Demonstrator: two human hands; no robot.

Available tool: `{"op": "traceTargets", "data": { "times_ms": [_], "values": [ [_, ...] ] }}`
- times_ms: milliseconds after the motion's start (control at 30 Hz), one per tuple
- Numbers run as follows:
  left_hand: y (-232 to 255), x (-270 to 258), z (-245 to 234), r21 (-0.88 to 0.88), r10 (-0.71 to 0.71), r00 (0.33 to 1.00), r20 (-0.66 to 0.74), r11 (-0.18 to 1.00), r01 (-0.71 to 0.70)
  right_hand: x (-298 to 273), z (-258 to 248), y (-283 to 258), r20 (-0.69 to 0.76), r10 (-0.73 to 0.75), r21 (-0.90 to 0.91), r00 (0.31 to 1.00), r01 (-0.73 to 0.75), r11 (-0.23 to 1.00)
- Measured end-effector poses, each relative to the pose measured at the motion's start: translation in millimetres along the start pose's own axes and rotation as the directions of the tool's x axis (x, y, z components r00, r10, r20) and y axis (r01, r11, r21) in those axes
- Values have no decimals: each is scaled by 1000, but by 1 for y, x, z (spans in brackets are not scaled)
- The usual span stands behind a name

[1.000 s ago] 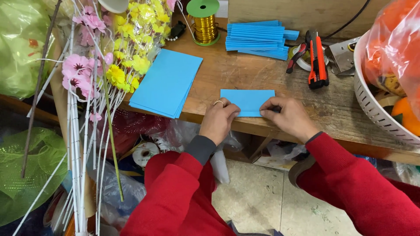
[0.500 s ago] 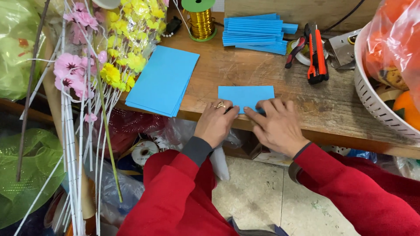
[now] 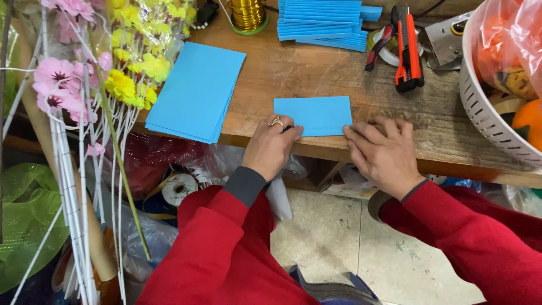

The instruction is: Folding small blue paper strips into multiple segments for decorative or craft purposes.

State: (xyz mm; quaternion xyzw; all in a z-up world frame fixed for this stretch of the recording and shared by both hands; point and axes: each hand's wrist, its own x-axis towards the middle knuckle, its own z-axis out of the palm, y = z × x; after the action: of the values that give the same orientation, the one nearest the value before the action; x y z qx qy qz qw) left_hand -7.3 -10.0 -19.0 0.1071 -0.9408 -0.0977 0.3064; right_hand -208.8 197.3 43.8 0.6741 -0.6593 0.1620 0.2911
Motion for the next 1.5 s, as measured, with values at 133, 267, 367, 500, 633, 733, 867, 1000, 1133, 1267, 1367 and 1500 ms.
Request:
{"op": "traceTargets", "data": {
  "times_ms": [133,267,367,500,633,733,867,1000,1133,1267,1367,1500],
  "values": [
    [19,3,-12,165,24,999,-42,986,-17,0,1,-7,-3,63,78,998,-63,995],
    [92,19,-10,157,41,991,-126,987,-21,-9,14,-7,-12,70,58,997,-70,996],
    [104,14,3,59,-114,989,-89,991,120,-12,11,-3,11,59,47,998,-60,997],
    [65,-15,-28,95,-98,995,30,991,95,-7,2,-12,45,81,11,996,-82,997],
    [36,-40,-53,241,-92,995,-35,966,98,-1,0,-11,1,75,65,997,-75,995],
    [45,-38,-47,242,-159,982,-101,953,179,-8,5,-10,20,93,26,995,-93,995],
    [87,-38,-30,83,-442,873,-205,881,465,-16,17,-12,-14,144,87,989,-142,986],
    [127,-24,1,-772,-954,298,36,163,615,-18,8,-28,-38,157,206,987,-146,968],
    [118,-1,29,-956,-959,48,280,-275,102,-4,-14,-53,-122,114,333,986,-67,940],
    [99,14,-24,-833,-965,188,-182,253,492,11,-20,-33,-148,122,356,981,-62,932],
    [89,30,-55,-124,-463,588,-663,843,523,35,-41,-24,-197,152,456,969,-47,889],
    [72,42,-49,352,-4,871,-491,914,203,55,-47,-18,-270,112,336,956,-15,942]
  ]
}}
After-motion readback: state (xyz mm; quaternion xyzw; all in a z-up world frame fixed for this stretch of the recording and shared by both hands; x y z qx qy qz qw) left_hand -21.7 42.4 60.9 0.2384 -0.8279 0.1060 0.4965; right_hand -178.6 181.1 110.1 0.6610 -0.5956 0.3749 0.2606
